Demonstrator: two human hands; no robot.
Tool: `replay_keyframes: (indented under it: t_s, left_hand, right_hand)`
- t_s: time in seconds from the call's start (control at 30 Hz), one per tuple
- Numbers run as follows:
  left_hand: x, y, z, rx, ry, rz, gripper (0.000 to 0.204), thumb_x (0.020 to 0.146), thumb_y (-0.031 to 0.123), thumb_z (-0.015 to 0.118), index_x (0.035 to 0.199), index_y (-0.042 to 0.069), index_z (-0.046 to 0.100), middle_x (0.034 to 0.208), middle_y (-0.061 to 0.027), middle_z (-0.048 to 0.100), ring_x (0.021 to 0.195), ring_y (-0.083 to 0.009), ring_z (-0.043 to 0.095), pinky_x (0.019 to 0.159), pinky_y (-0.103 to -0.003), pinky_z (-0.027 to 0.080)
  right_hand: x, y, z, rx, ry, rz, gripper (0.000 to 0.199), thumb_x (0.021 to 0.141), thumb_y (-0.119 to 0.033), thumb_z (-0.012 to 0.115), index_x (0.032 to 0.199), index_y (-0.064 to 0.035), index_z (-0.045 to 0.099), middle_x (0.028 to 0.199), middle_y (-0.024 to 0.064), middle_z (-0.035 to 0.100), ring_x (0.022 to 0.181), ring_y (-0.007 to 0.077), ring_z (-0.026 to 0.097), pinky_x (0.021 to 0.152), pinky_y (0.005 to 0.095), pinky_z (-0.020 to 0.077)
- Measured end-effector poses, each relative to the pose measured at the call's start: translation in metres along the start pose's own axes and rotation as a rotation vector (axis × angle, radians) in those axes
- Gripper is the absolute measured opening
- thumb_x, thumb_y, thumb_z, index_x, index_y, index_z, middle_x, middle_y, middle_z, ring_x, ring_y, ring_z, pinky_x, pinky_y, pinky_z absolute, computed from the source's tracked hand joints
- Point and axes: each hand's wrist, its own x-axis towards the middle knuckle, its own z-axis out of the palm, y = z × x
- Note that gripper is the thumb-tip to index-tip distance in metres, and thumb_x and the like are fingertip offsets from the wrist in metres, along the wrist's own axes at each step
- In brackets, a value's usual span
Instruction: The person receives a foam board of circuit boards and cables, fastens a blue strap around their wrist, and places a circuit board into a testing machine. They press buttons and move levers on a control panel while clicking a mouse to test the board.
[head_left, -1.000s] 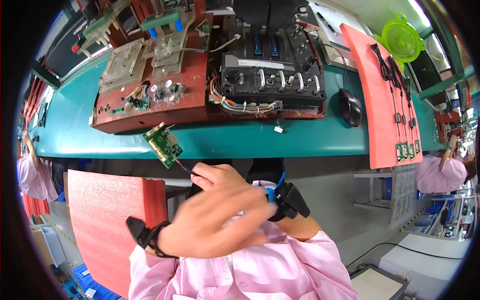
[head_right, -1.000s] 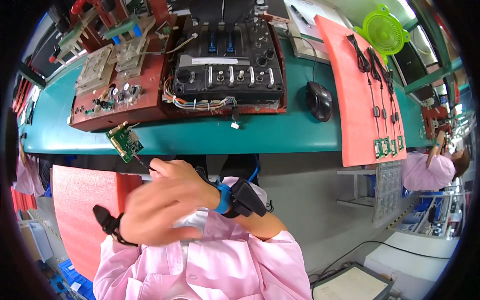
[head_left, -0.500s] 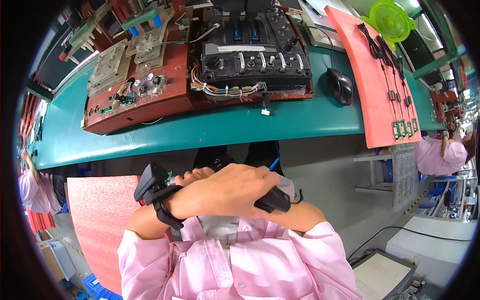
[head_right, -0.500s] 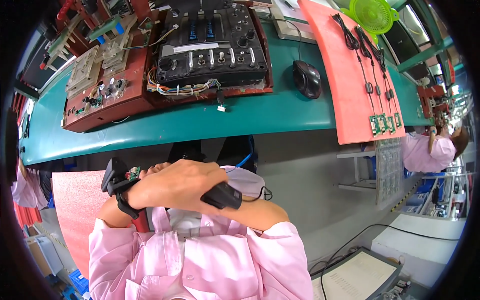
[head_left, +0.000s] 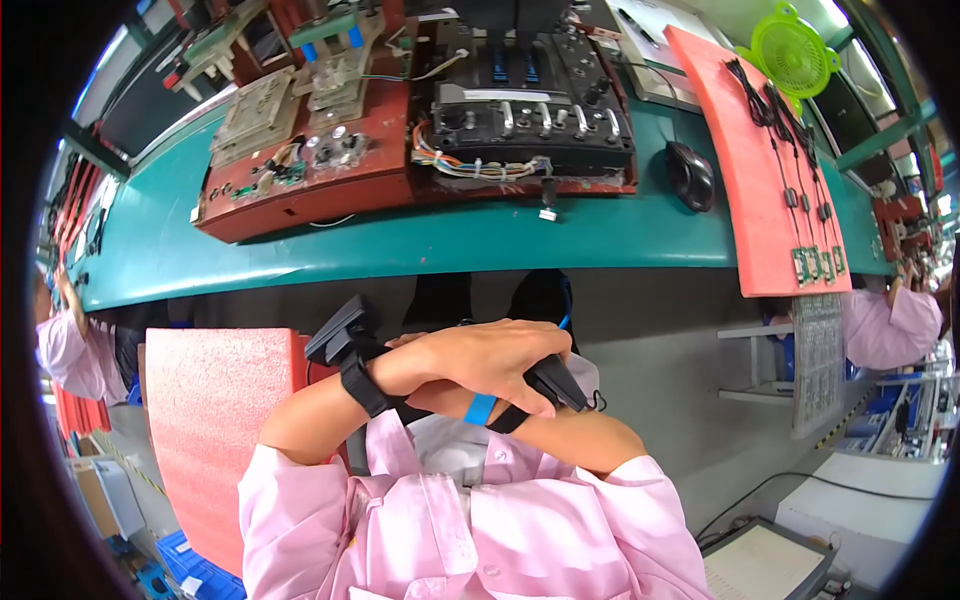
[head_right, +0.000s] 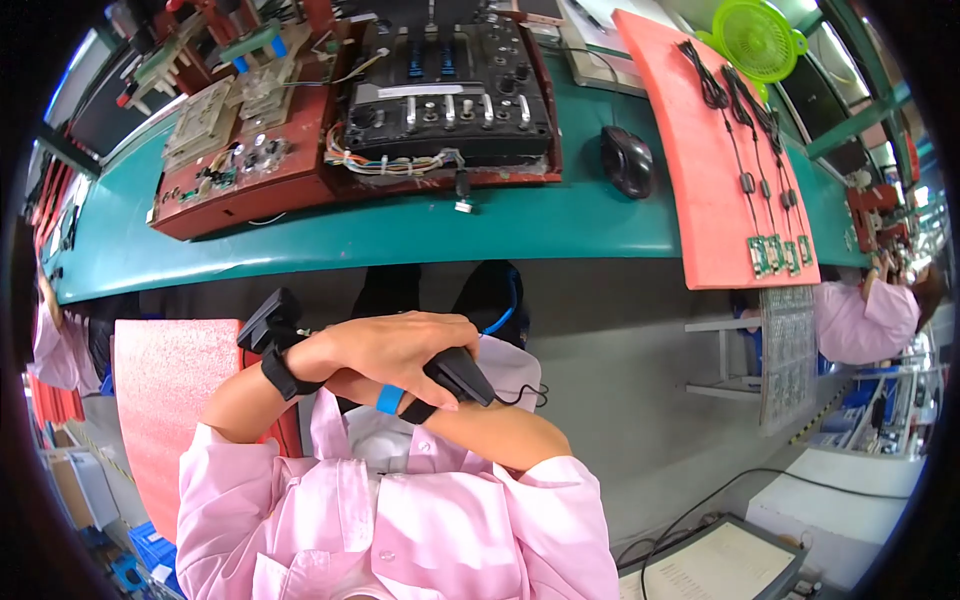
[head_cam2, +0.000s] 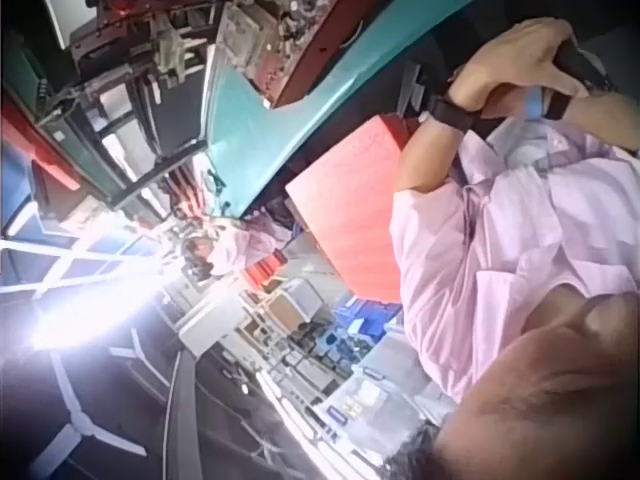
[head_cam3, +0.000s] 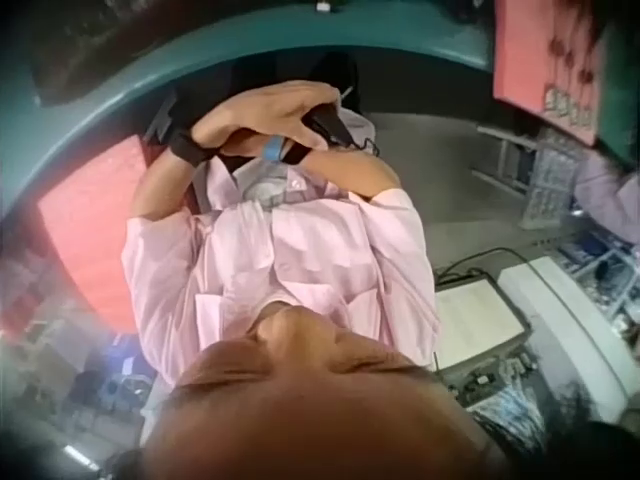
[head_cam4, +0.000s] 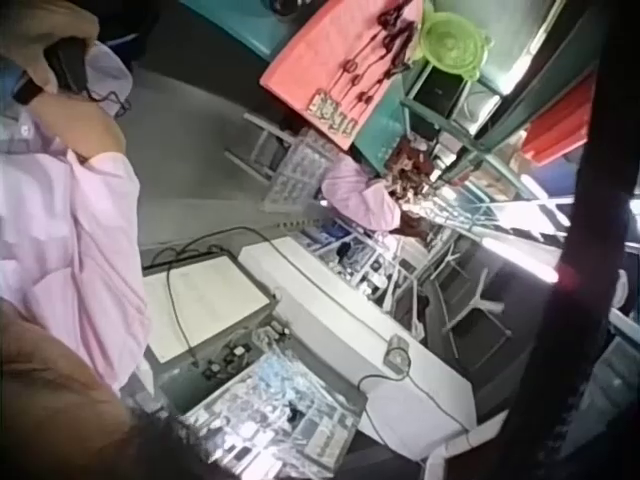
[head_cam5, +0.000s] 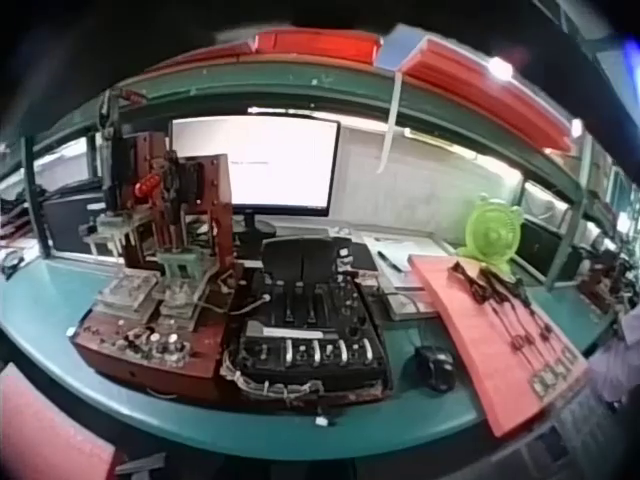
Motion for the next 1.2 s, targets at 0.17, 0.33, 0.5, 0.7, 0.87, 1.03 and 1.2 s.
replay_keyframes:
  t_s: [0.17,0.33,0.5,0.7,0.87,1.03,1.2]
  left_hand:
    - [-0.011,0.005,0.0,-0.021,0.154,-0.156,0.05,0.066,0.033,0.069,0.099,0.001,0.05,0.095,-0.0135,0.052,0.088,-0.0311,0.052,0.074,-0.036,0.042]
    - [-0.039,0.04,-0.009,0.114,0.584,-0.003,0.051,0.063,0.025,0.073,0.104,0.002,0.052,0.095,-0.013,0.054,0.088,-0.0309,0.053,0.076,-0.038,0.042]
    - [-0.09,0.038,-0.024,0.672,0.984,-0.054,0.053,0.062,0.022,0.074,0.106,0.005,0.053,0.098,-0.013,0.054,0.089,-0.0304,0.053,0.079,-0.038,0.042]
    - [-0.112,-0.008,-0.03,0.029,1.144,0.024,0.048,0.071,0.034,0.067,0.104,0.002,0.053,0.103,-0.01,0.055,0.094,-0.0257,0.053,0.085,-0.035,0.04]
    - [-0.09,-0.008,-0.026,-0.482,1.469,0.261,0.054,0.08,0.045,0.055,0.106,-0.002,0.051,0.107,-0.008,0.054,0.099,-0.02,0.052,0.087,-0.033,0.038]
    - [-0.085,-0.01,-0.015,-0.578,0.875,0.174,0.053,0.076,0.041,0.061,0.109,0.0,0.05,0.109,-0.0114,0.054,0.1,-0.0217,0.052,0.086,-0.032,0.04]
    - [-0.071,0.008,-0.015,0.035,0.868,0.162,0.044,0.073,0.04,0.065,0.097,0.003,0.056,0.092,-0.0121,0.057,0.083,-0.0259,0.057,0.071,-0.032,0.046]
  right_hand:
    - [0.005,0.004,-0.016,0.134,-0.015,0.018,0.009,0.083,-0.011,0.052,0.085,-0.0022,0.053,0.063,0.0111,0.051,0.054,0.0215,0.05,0.051,0.0321,0.0395]
    - [0.014,0.013,-0.046,0.243,-0.037,0.052,0.008,0.082,-0.01,0.052,0.085,-0.0022,0.054,0.063,0.0109,0.052,0.053,0.021,0.049,0.051,0.0317,0.0393]
    - [0.037,-0.003,-0.082,0.39,-0.166,0.128,0.004,0.08,-0.008,0.052,0.081,-0.0037,0.052,0.062,0.014,0.05,0.054,0.0253,0.051,0.051,0.034,0.0396]
    - [0.023,-0.007,-0.097,0.859,-0.145,0.538,0.011,0.084,-0.004,0.044,0.079,0.0021,0.052,0.062,0.0075,0.052,0.055,0.0116,0.049,0.053,0.0237,0.0411]
    - [0.022,-0.017,-0.094,1.127,0.101,0.497,0.012,0.085,-0.007,0.044,0.078,0.0007,0.051,0.064,0.0067,0.051,0.056,0.0129,0.049,0.056,0.0258,0.0423]
    - [0.026,-0.016,-0.094,1.182,0.132,0.26,0.016,0.086,-0.015,0.05,0.079,-0.0009,0.048,0.067,0.0069,0.051,0.059,0.0147,0.05,0.06,0.0285,0.0432]
    - [0.019,-0.006,-0.083,1.097,0.3,0.196,0.026,0.084,-0.024,0.056,0.087,0.0001,0.048,0.072,0.0076,0.052,0.059,0.0132,0.049,0.057,0.0265,0.0419]
